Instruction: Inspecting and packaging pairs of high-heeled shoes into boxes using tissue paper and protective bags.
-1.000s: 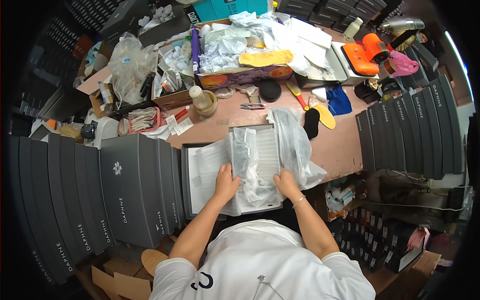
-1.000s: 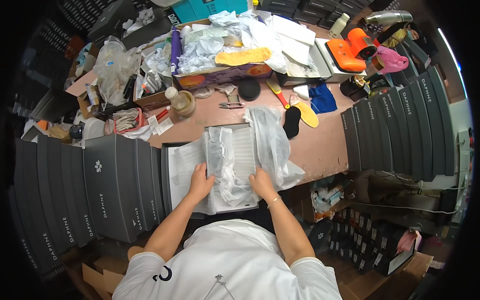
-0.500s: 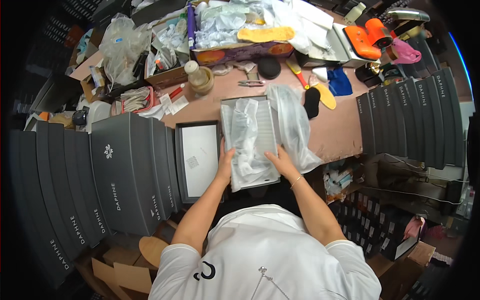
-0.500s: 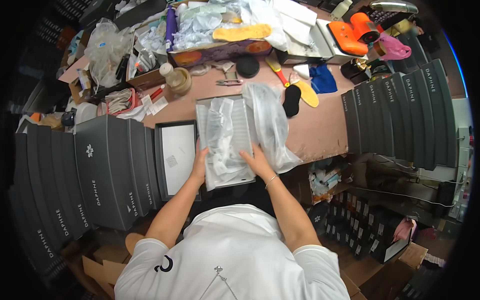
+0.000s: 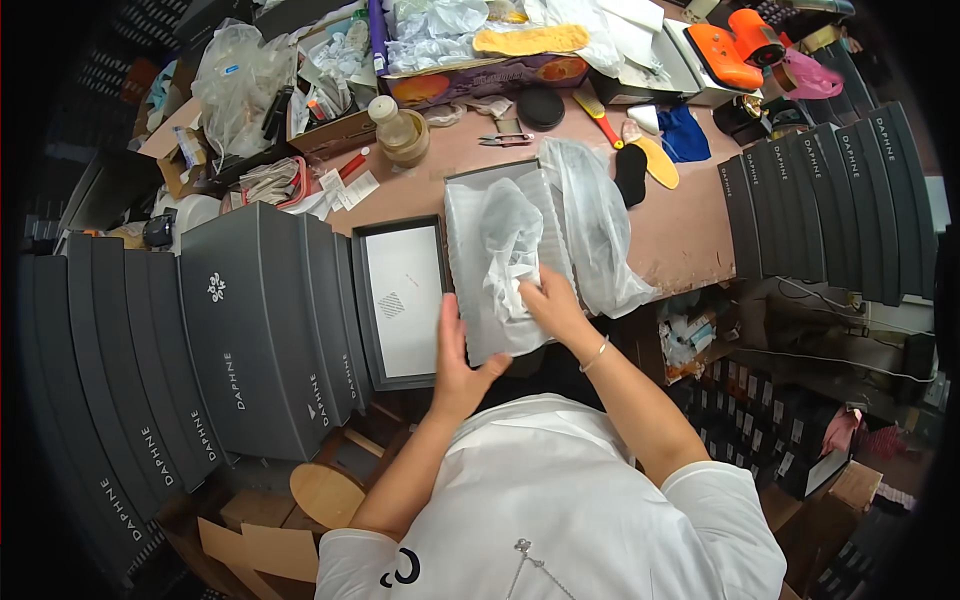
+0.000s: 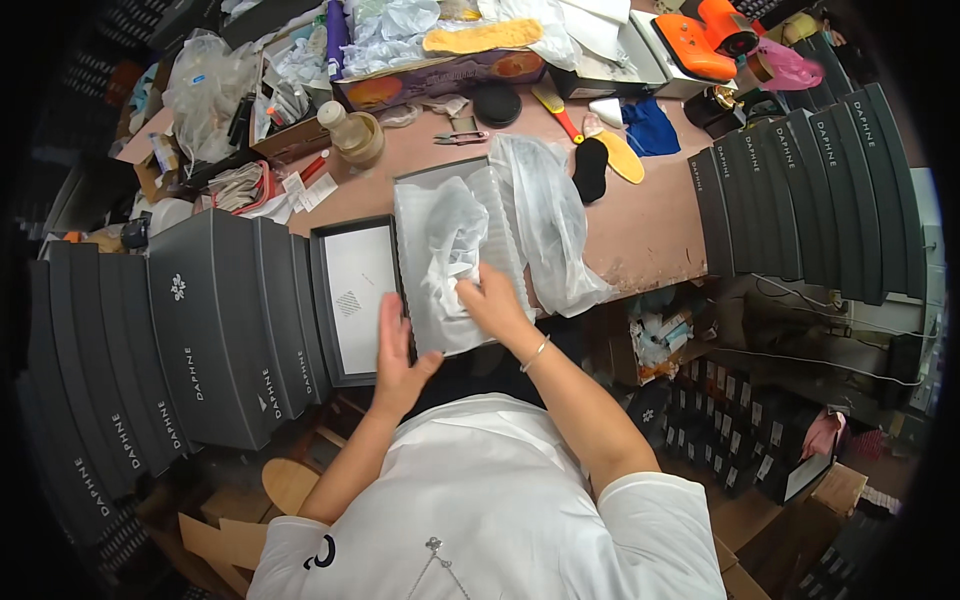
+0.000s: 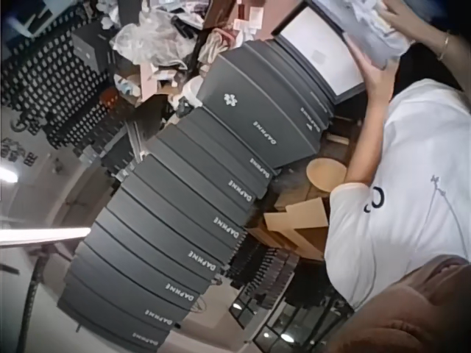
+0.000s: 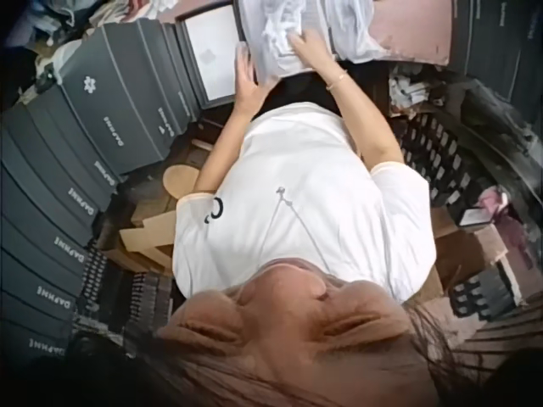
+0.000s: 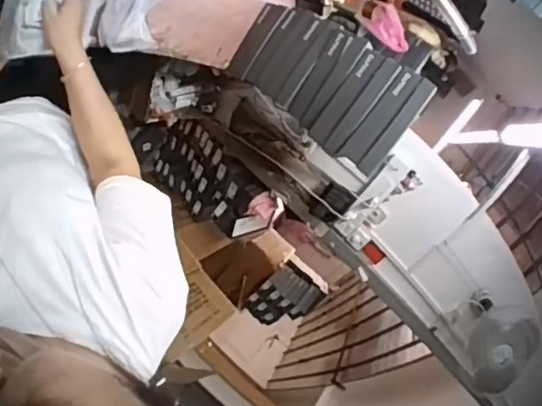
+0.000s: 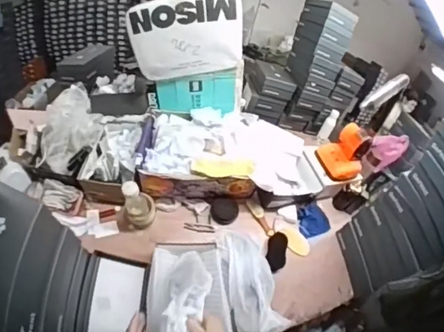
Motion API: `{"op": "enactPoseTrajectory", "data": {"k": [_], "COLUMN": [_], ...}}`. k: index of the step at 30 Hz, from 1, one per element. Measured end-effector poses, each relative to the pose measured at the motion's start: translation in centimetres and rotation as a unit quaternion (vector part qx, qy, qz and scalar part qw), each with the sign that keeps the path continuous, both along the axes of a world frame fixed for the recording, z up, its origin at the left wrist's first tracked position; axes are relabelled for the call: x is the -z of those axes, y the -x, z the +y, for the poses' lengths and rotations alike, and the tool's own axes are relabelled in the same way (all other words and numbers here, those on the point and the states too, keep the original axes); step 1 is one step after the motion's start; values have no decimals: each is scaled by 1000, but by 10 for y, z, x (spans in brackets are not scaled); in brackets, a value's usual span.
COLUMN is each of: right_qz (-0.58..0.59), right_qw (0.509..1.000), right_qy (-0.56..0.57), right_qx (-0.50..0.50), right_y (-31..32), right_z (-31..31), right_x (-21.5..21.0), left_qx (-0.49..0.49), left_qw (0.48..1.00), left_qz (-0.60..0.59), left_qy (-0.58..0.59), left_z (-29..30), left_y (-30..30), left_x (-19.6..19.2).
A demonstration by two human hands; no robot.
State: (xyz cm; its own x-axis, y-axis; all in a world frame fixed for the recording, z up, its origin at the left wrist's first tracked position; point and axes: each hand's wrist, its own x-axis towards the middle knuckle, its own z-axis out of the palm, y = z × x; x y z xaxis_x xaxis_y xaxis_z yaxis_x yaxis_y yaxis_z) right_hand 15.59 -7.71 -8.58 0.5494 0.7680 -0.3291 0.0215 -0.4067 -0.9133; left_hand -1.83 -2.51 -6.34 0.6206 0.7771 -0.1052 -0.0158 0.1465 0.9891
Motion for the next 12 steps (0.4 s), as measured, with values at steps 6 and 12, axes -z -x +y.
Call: {"op": "enactPoseTrajectory", "data": {"k": [6, 12], "right_qz": [-183, -564], "right_qw": [979, 772], "right_qy": [-92, -126], "right_qx": [-12, -265], "right_y": [17, -34], "right_z": [-3, 32], "right_x": [-69, -46], "left_qx": [-37, -83], "left_qw": [946, 898], "left_qz": [-144, -163], "left_qy": [287, 401], "left_z": [16, 32], "left_y": [-26, -8], "left_x": [-8, -26]}}
